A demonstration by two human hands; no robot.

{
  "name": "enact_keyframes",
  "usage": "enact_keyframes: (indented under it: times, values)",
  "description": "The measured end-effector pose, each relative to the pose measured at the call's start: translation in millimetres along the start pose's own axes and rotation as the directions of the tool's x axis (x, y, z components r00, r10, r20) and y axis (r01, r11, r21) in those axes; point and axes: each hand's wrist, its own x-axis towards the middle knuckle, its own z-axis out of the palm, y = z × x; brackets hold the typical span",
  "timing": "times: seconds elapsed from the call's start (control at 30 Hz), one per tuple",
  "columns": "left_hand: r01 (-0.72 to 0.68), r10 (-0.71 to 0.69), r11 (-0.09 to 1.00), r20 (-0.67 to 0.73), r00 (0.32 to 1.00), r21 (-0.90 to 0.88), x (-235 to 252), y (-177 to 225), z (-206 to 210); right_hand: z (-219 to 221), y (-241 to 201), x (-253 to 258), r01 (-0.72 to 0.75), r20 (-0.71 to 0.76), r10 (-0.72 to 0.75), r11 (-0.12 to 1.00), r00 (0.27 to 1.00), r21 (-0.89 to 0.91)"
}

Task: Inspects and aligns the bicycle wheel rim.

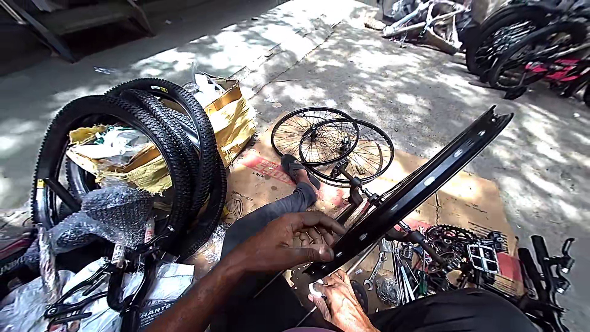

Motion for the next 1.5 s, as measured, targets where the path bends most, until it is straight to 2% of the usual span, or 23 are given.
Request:
enact_keyframes:
  times: [0.07, 0.13, 0.2, 0.27, 0.33, 0.4, 0.47, 0.57, 0.63, 0.8, 0.87, 0.9, 0.93, 0.97, 1.0, 1.03, 1.07, 1.1, 1.13, 1.2, 1.27, 1.4, 1.5]
  values:
    - [0.015, -0.035, 0.977, 0.092, 0.995, 0.211, 0, 1, -7, 0, 0, 0, 0.014, -0.023, -0.014, 1.000, 1.000, 0.004]
    - [0.065, -0.199, 0.848, 0.203, 0.959, 0.526, -3, -6, -14, 0, -1, 0, 0.011, -0.013, -0.011, 1.000, 1.000, 0.002]
    - [0.088, -0.319, 0.742, 0.236, 0.918, 0.664, -4, -13, -14, -1, -2, 0, 0.005, -0.009, -0.005, 1.000, 1.000, 0.000]
    - [0.081, -0.249, 0.786, 0.194, 0.949, 0.613, -4, -12, -11, -3, -3, 0, -0.010, 0.016, 0.010, 1.000, 1.000, 0.018]
    - [0.046, -0.098, 0.915, 0.112, 0.989, 0.400, -1, -6, -5, -3, -3, 0, -0.012, 0.021, 0.012, 1.000, 1.000, 0.017]
    - [0.003, -0.016, 0.974, 0.055, 0.998, 0.227, 2, 0, -1, -1, -2, 0, -0.006, 0.012, 0.006, 1.000, 1.000, 0.003]
    - [0.000, -0.035, 0.942, 0.098, 0.995, 0.336, 2, -3, -4, -1, -2, 0, -0.002, 0.006, 0.002, 1.000, 1.000, 0.001]
    - [0.030, -0.229, 0.771, 0.232, 0.945, 0.636, -2, -14, -7, -3, -3, 0, -0.005, 0.014, 0.005, 1.000, 1.000, 0.009]
    - [0.049, -0.250, 0.763, 0.225, 0.942, 0.644, -3, -17, -5, -4, -4, 1, -0.009, 0.021, 0.009, 1.000, 1.000, 0.014]
    - [0.013, -0.030, 0.956, 0.053, 0.998, 0.294, -1, -8, 2, -4, -3, 0, -0.016, 0.038, 0.015, 1.000, 0.999, 0.009]
    - [-0.031, 0.028, 0.986, 0.020, 0.999, 0.166, 0, -4, 3, -4, -3, 0, -0.014, 0.031, 0.013, 1.000, 0.999, 0.014]
    - [-0.046, 0.040, 0.981, 0.036, 0.999, 0.186, -1, -5, 2, -4, -3, 0, -0.014, 0.027, 0.014, 1.000, 1.000, 0.014]
    - [-0.037, 0.015, 0.957, 0.080, 0.997, 0.287, -3, -8, 0, -4, -3, 0, -0.015, 0.021, 0.014, 1.000, 1.000, 0.014]
    - [0.004, -0.085, 0.887, 0.153, 0.985, 0.462, -6, -11, -3, -3, -3, -1, -0.009, 0.008, 0.009, 1.000, 1.000, 0.013]
    - [0.057, -0.245, 0.777, 0.218, 0.945, 0.626, -7, -14, -4, -2, -3, -1, -0.002, -0.009, 0.002, 1.000, 1.000, 0.008]
    - [0.105, -0.399, 0.678, 0.244, 0.884, 0.728, -7, -16, -2, 0, -3, -1, 0.007, -0.026, -0.007, 1.000, 1.000, -0.002]
    - [0.136, -0.473, 0.630, 0.238, 0.849, 0.765, -7, -17, 0, 0, -2, -1, 0.011, -0.032, -0.011, 1.000, 0.999, -0.005]
    - [0.149, -0.463, 0.638, 0.222, 0.858, 0.755, -7, -17, 1, 0, -2, -1, 0.013, -0.035, -0.013, 1.000, 0.999, -0.003]
    - [0.137, -0.381, 0.696, 0.201, 0.903, 0.704, -7, -16, 0, 0, -2, -1, 0.012, -0.034, -0.012, 1.000, 0.999, -0.002]
    - [0.039, -0.121, 0.870, 0.136, 0.983, 0.492, -5, -13, 2, -1, -3, -1, 0.004, -0.016, -0.004, 1.000, 1.000, 0.013]
    - [-0.036, 0.004, 0.947, 0.100, 0.995, 0.319, -1, -11, 4, -1, -2, -1, -0.002, -0.012, 0.002, 1.000, 1.000, 0.011]
    - [-0.022, -0.106, 0.833, 0.199, 0.974, 0.553, -4, -21, 3, -1, -3, -1, 0.003, -0.021, -0.003, 1.000, 1.000, 0.007]
    - [-0.030, -0.134, 0.794, 0.223, 0.966, 0.607, -9, -31, 5, -2, -3, -1, -0.008, 0.004, 0.008, 1.000, 1.000, 0.010]
